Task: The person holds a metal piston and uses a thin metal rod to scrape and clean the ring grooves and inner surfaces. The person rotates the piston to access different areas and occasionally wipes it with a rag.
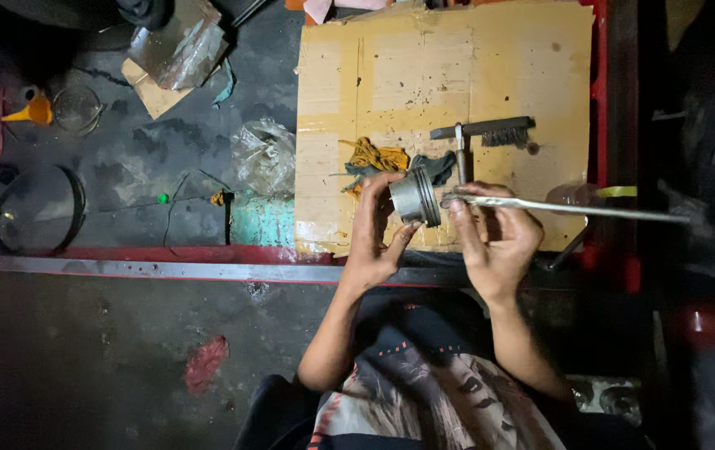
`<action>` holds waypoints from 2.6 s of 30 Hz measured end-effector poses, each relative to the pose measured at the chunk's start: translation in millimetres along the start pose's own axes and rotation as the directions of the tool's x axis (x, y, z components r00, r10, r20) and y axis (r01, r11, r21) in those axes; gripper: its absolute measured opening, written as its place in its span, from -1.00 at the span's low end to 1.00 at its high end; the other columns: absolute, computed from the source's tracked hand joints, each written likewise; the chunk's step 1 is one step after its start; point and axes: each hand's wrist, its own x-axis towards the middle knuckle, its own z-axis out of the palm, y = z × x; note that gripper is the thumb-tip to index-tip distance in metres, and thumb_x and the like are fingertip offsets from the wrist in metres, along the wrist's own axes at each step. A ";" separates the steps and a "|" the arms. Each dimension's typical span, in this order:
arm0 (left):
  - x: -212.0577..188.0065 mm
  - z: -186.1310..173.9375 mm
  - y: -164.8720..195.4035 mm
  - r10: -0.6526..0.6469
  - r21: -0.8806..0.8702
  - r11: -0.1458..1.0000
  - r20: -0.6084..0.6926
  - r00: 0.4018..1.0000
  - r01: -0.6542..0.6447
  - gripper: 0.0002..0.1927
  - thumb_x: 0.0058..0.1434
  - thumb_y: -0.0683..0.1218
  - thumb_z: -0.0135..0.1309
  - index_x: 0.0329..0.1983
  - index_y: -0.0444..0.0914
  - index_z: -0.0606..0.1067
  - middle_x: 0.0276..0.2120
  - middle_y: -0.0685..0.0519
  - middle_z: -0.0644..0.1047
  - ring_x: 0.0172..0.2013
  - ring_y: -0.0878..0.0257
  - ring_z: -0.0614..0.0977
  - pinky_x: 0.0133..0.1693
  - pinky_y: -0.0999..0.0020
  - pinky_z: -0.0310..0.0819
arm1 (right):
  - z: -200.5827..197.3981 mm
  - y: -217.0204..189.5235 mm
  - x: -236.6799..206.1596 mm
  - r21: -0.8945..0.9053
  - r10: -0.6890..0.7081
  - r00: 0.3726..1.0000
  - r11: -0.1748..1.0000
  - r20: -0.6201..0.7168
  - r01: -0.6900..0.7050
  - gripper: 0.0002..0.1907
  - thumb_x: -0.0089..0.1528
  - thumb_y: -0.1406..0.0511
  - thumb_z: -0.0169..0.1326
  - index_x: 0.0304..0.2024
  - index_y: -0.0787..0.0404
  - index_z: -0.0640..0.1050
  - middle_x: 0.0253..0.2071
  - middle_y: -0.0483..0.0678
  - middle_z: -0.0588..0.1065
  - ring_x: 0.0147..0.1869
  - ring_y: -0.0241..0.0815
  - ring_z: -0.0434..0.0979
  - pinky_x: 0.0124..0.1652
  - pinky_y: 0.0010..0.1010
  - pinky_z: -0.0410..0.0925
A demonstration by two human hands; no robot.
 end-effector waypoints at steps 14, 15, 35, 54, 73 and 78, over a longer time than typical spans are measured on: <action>6.5 5.8 4.3 0.031 0.316 0.949 -0.060 0.998 -0.010 -0.28 0.11 -0.44 0.13 0.36 -0.29 0.27 0.23 -0.18 0.33 0.26 -0.05 0.46 0.24 0.21 0.44 | 9.0 18.9 0.1 -0.249 -0.054 0.998 0.967 -0.027 0.045 -0.84 0.29 0.50 0.21 -0.07 0.39 0.60 -0.14 0.02 0.60 -0.09 -0.30 0.58 -0.06 -0.49 0.46; 6.7 4.8 3.7 0.022 0.317 0.948 -0.054 0.998 -0.003 -0.28 0.11 -0.43 0.12 0.36 -0.28 0.27 0.23 -0.18 0.33 0.25 -0.05 0.46 0.22 0.22 0.45 | 10.1 19.0 0.6 -0.240 -0.050 0.998 0.970 -0.034 0.041 -0.84 0.30 0.50 0.21 -0.07 0.39 0.59 -0.13 0.02 0.59 -0.09 -0.29 0.57 -0.06 -0.49 0.46; 26.7 -28.1 -0.2 0.120 0.411 0.899 0.099 0.988 -0.150 -0.23 -0.01 -0.46 0.14 0.32 -0.30 0.28 0.24 -0.19 0.39 0.36 -0.18 0.36 0.42 0.00 0.09 | 41.1 27.8 8.7 -0.180 -0.045 0.989 0.983 -0.143 0.019 -0.84 0.33 0.50 0.18 -0.03 0.41 0.60 -0.13 0.03 0.62 -0.11 -0.28 0.60 -0.09 -0.47 0.47; 25.8 -30.5 -9.2 0.066 0.334 0.940 0.030 0.997 -0.073 -0.19 -0.12 -0.52 -0.02 0.29 -0.30 0.30 0.20 -0.19 0.34 0.31 -0.14 0.41 0.34 0.09 0.29 | 47.9 26.1 9.1 -0.392 -0.068 0.992 0.920 -0.109 0.020 -0.86 0.30 0.46 0.24 -0.08 0.38 0.63 -0.25 0.00 0.60 -0.23 -0.28 0.57 -0.19 -0.43 0.43; 25.6 -30.7 -10.7 0.002 0.199 0.980 -0.010 1.000 0.000 -0.22 -0.01 -0.53 0.00 0.33 -0.29 0.29 0.24 -0.13 0.33 0.31 -0.02 0.44 0.29 0.21 0.41 | 48.2 39.6 -0.5 -0.402 -0.172 0.982 0.907 -0.071 0.130 -0.85 0.28 0.47 0.22 -0.10 0.38 0.61 -0.19 0.05 0.60 -0.13 -0.17 0.62 -0.08 -0.37 0.46; 24.2 -28.3 -13.0 0.036 0.287 0.957 0.044 0.998 -0.047 -0.17 -0.10 -0.55 0.02 0.30 -0.28 0.30 0.22 -0.12 0.36 0.30 0.01 0.43 0.32 0.17 0.32 | 41.0 53.6 43.3 -0.325 -0.169 0.985 0.934 -0.035 0.148 -0.90 0.34 0.45 0.19 -0.10 0.37 0.61 -0.19 0.04 0.64 -0.14 -0.21 0.69 -0.12 -0.40 0.55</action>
